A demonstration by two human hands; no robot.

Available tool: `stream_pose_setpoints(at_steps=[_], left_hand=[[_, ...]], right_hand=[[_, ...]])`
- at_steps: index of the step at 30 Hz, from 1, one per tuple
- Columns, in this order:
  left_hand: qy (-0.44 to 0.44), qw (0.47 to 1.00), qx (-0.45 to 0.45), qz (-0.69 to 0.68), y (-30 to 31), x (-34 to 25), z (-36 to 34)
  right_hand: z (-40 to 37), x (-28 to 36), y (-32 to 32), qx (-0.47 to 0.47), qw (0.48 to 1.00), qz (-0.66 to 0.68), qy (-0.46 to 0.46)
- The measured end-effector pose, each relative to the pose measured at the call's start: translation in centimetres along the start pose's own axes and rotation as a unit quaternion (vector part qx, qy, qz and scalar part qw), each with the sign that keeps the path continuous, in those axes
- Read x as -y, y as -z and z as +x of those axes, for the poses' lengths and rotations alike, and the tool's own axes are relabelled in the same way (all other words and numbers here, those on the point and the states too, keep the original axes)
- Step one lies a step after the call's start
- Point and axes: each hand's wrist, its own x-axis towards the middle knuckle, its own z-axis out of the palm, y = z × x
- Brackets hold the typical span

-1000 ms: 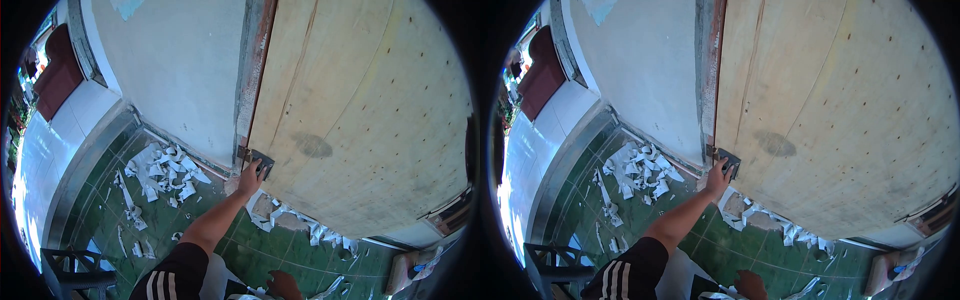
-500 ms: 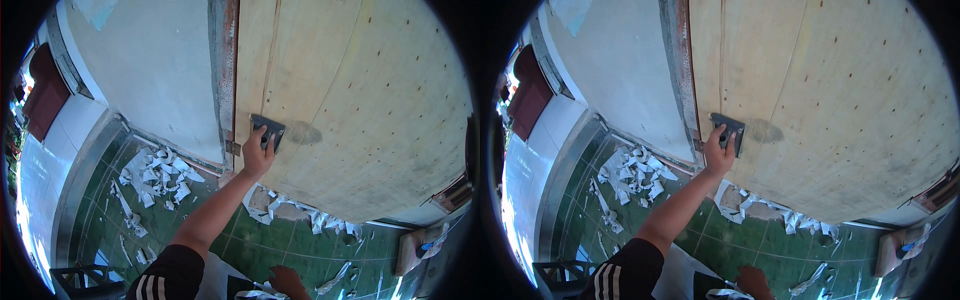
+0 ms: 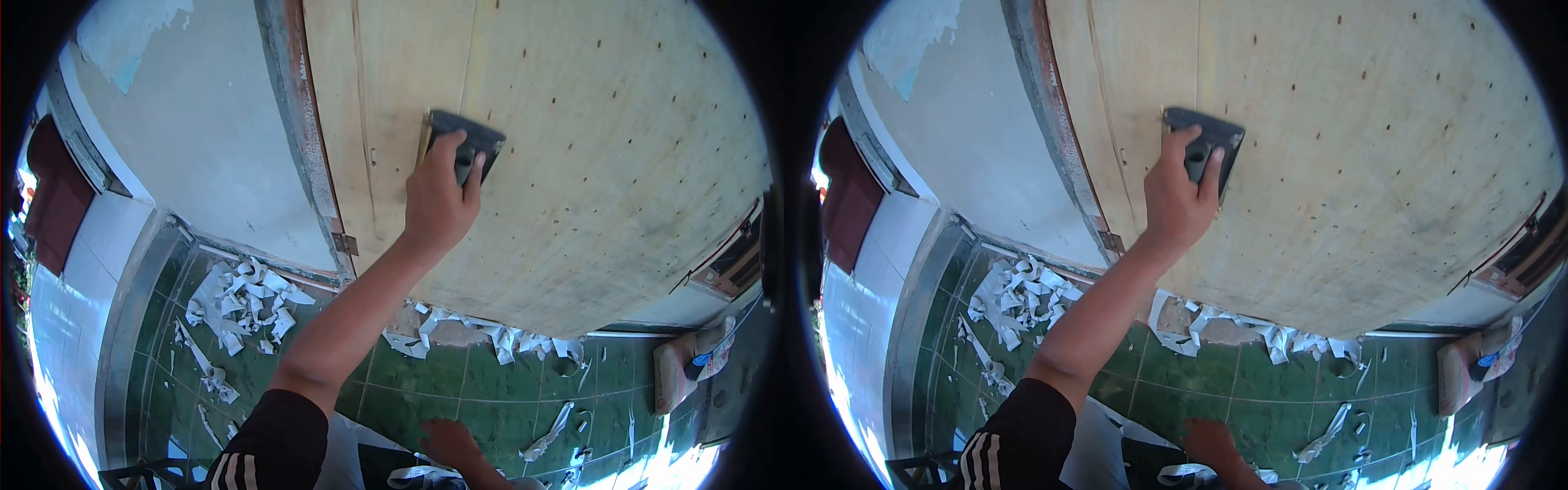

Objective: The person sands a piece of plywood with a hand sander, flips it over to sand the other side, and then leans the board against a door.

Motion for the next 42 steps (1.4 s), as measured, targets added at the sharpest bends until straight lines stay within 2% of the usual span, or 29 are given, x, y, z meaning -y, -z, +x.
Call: stream_pose_setpoints(at_steps=[2,4,5,7,9,11,13,14,16,17,20,22,24,27,29,33,35,38,41,42], left_hand=[[0.027,0.999,-0.023,-0.013,-0.6,-2.7,4.8],[0.024,0.998,-0.054,0.014,-1.5,-2.9,4.1],[0.048,0.997,-0.064,-0.008,-2.4,-2.5,2.2],[0.092,0.993,-0.059,-0.034,-4.4,-0.5,-5.9],[0.119,0.992,-0.032,-0.031,-6.6,2.8,-18.3],[0.163,0.977,0.140,0.015,-6.6,6.6,-30.5],[0.127,0.976,0.175,0.032,-6.6,8.5,-34.9],[0.125,0.980,0.153,0.035,-7.3,8.6,-34.8],[0.210,0.961,0.175,0.046,-7.1,5.8,-32.5],[0.181,0.975,0.126,0.037,-7.4,4.4,-29.8],[0.074,0.996,0.009,-0.048,-9.2,-1.8,-14.7],[0.006,1.000,0.023,0.011,-8.4,-7.8,-3.6],[0.031,0.999,0.002,0.022,-7.9,-11.7,3.8],[0.060,0.998,-0.034,-0.014,-9.1,-12.3,3.9],[-0.001,0.998,-0.054,-0.013,-11.3,-10.2,-2.9],[-0.097,0.987,0.124,0.037,-14.4,-2.7,-23.6],[-0.082,0.965,0.243,0.057,-13.7,-0.9,-29.0],[-0.049,0.973,0.223,0.029,-14.9,-1.9,-28.4],[-0.048,0.992,0.114,0.017,-16.6,-8.8,-18.4],[-0.074,0.994,0.080,0.003,-17.3,-11.3,-14.1]], right_hand=[[0.0,-0.2,0.5,0.005,1.000,-0.012,-0.005],[0.0,-0.4,0.4,0.004,1.000,-0.018,-0.011],[0.0,-0.6,0.1,0.002,1.000,-0.024,-0.011],[-0.4,-1.0,-0.7,0.001,0.999,-0.038,-0.012],[-0.6,-0.5,-0.7,0.013,1.000,-0.016,-0.014],[-0.7,-0.1,-0.9,0.009,1.000,-0.002,-0.010],[-0.8,0.0,-2.3,0.006,1.000,-0.003,0.010],[-0.5,-0.2,-3.1,0.011,1.000,-0.007,0.022],[-0.6,-1.1,-5.8,-0.004,0.999,0.014,0.030],[-0.7,-1.4,-5.5,-0.014,0.999,0.025,0.039],[-0.2,-1.5,-2.6,-0.022,0.999,0.026,0.026],[0.1,-1.6,-1.4,-0.016,1.000,0.015,0.014],[0.5,-2.1,-0.9,-0.013,1.000,0.007,0.013],[0.8,-2.1,-0.7,-0.008,1.000,0.008,0.010],[0.2,-1.8,-0.8,-0.026,0.999,0.017,0.021],[-0.1,-1.8,-2.2,-0.036,0.999,0.017,0.017],[0.0,-0.8,-3.8,-0.060,0.997,0.018,0.039],[-0.1,0.1,-3.6,-0.070,0.995,0.040,0.056],[-1.1,0.7,-1.9,-0.102,0.991,0.047,0.073],[-1.3,0.5,-1.0,-0.119,0.989,0.040,0.078]])
